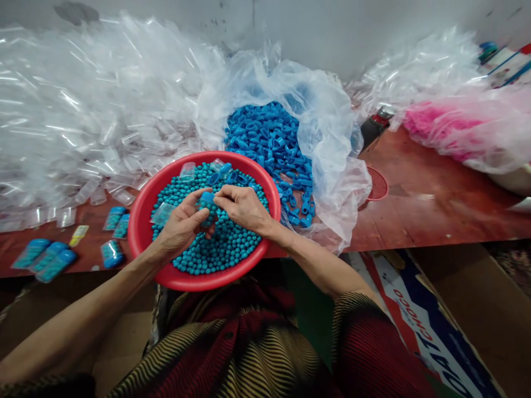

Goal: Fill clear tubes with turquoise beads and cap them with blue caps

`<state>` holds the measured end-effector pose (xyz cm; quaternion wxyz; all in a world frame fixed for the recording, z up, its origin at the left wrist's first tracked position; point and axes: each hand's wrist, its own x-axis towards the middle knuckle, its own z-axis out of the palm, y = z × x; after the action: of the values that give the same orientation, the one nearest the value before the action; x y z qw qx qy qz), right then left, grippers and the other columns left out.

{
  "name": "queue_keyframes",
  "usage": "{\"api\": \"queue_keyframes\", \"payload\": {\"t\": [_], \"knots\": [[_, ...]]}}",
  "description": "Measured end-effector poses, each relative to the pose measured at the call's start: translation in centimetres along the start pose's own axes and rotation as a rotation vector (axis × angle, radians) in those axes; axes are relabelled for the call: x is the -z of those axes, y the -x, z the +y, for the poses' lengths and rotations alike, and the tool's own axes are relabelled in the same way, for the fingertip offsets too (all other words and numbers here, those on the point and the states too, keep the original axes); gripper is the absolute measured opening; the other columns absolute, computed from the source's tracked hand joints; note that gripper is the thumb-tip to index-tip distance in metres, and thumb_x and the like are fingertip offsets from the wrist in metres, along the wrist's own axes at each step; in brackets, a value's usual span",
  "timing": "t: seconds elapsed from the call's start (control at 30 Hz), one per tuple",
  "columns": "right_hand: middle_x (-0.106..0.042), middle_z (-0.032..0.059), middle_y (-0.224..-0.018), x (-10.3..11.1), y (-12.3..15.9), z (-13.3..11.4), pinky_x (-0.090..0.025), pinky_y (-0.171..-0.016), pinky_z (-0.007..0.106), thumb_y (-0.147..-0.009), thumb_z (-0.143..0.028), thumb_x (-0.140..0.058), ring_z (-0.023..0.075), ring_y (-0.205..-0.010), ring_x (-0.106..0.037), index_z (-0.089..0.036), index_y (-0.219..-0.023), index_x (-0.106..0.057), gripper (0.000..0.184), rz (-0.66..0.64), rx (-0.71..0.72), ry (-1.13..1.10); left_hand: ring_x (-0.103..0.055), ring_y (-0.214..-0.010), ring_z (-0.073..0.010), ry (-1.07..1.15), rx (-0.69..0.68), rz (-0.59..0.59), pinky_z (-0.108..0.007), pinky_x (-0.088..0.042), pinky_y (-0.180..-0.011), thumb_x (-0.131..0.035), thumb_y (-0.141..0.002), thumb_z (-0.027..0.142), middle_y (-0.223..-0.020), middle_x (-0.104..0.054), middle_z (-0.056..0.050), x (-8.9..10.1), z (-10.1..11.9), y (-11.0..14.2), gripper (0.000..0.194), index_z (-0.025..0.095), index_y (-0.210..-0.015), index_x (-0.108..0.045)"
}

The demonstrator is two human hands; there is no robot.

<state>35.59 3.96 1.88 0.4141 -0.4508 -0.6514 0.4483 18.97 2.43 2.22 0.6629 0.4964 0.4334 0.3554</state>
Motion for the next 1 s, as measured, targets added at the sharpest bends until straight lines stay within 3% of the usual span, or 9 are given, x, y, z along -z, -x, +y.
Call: {"api": "queue_keyframes", "payload": {"t": [0.13,0.27,0.5,0.67,0.73,0.83,0.93,1.0], "knots": [[-0.057,-0.0029,-0.065,0.9,0.2,-0.4,-0.039,-0.057,0.02,-0.084,-0.029,-0.052,0.0075,-0.058,-0.048,-0.015,-0.076,-0.061,0.018,-0.111,0.067,0.059,-0.054,-0.046,-0.0094,0.006,-0.047,-0.004,-0.02,-0.042,-0.037,-0.062,-0.076,0.033,-0.066,-0.053,0.005,-0.1,0.1,0.4,0.064,0.026,-0.134,-0.036],[-0.053,-0.0036,-0.061,1.2,0.5,-0.6,-0.037,-0.057,0.021,-0.084,-0.03,-0.053,0.0076,-0.057,-0.045,-0.014,-0.074,-0.061,0.02,-0.08,0.117,0.142,-0.052,-0.043,-0.0081,0.014,-0.051,0.009,-0.018,-0.038,-0.035,-0.063,-0.076,0.033,-0.063,-0.052,0.006,-0.2,0.2,0.5,0.062,0.024,-0.132,-0.039],[-0.051,-0.0041,-0.058,0.6,0.8,0.1,-0.035,-0.054,0.021,-0.085,-0.027,-0.05,0.007,-0.052,-0.043,-0.013,-0.08,-0.064,0.021,-0.091,0.239,0.222,-0.043,-0.035,-0.0042,0.057,-0.083,0.071,-0.014,-0.028,-0.031,-0.063,-0.076,0.029,-0.055,-0.047,0.009,-0.6,-0.2,0.2,0.036,0.021,-0.107,-0.049],[-0.062,0.0007,-0.081,1.6,0.3,0.2,-0.045,-0.07,0.025,-0.076,-0.021,-0.057,0.0117,-0.074,-0.055,-0.016,-0.091,-0.066,0.018,-0.209,0.122,0.118,-0.052,-0.041,-0.0082,0.004,-0.025,0.046,-0.016,-0.036,-0.033,-0.062,-0.076,0.036,-0.062,-0.054,0.007,0.0,-0.9,0.6,0.043,0.022,-0.111,-0.043],[-0.062,0.0012,-0.083,2.0,0.1,0.5,-0.047,-0.065,0.026,-0.074,-0.022,-0.059,0.0107,-0.068,-0.054,-0.015,-0.101,-0.064,0.028,-0.241,-0.003,-0.017,-0.054,-0.043,-0.0094,-0.035,-0.004,0.0,-0.018,-0.04,-0.035,-0.063,-0.076,0.038,-0.064,-0.055,0.006,0.2,-1.1,0.8,0.044,0.021,-0.111,-0.041],[-0.062,0.0019,-0.088,1.6,-0.1,1.0,-0.048,-0.056,0.025,-0.073,-0.024,-0.06,0.009,-0.058,-0.052,-0.014,-0.128,-0.047,0.058,-0.152,-0.117,-0.137,-0.054,-0.043,-0.0095,-0.086,-0.016,-0.009,-0.018,-0.04,-0.036,-0.061,-0.078,0.038,-0.062,-0.052,0.007,0.3,-1.1,1.0,0.044,0.021,-0.113,-0.041],[-0.063,0.0064,-0.1,0.5,0.1,0.9,-0.051,-0.069,0.029,-0.077,-0.022,-0.056,0.013,-0.073,-0.059,-0.012,-0.135,-0.04,0.061,-0.047,-0.047,0.011,-0.052,-0.042,-0.0074,-0.113,-0.027,0.045,-0.017,-0.039,-0.035,-0.06,-0.079,0.035,-0.065,-0.05,0.007,0.0,-1.0,1.1,0.049,0.023,-0.122,-0.039],[-0.063,0.009,-0.109,-0.1,0.5,0.4,-0.049,-0.082,0.033,-0.084,-0.022,-0.049,0.0168,-0.09,-0.06,-0.012,-0.135,-0.042,0.053,-0.091,0.014,0.178,-0.05,-0.042,-0.0062,-0.128,-0.033,0.076,-0.016,-0.037,-0.035,-0.06,-0.08,0.033,-0.066,-0.05,0.006,-0.3,-1.0,1.1,0.053,0.025,-0.128,-0.038]]}}
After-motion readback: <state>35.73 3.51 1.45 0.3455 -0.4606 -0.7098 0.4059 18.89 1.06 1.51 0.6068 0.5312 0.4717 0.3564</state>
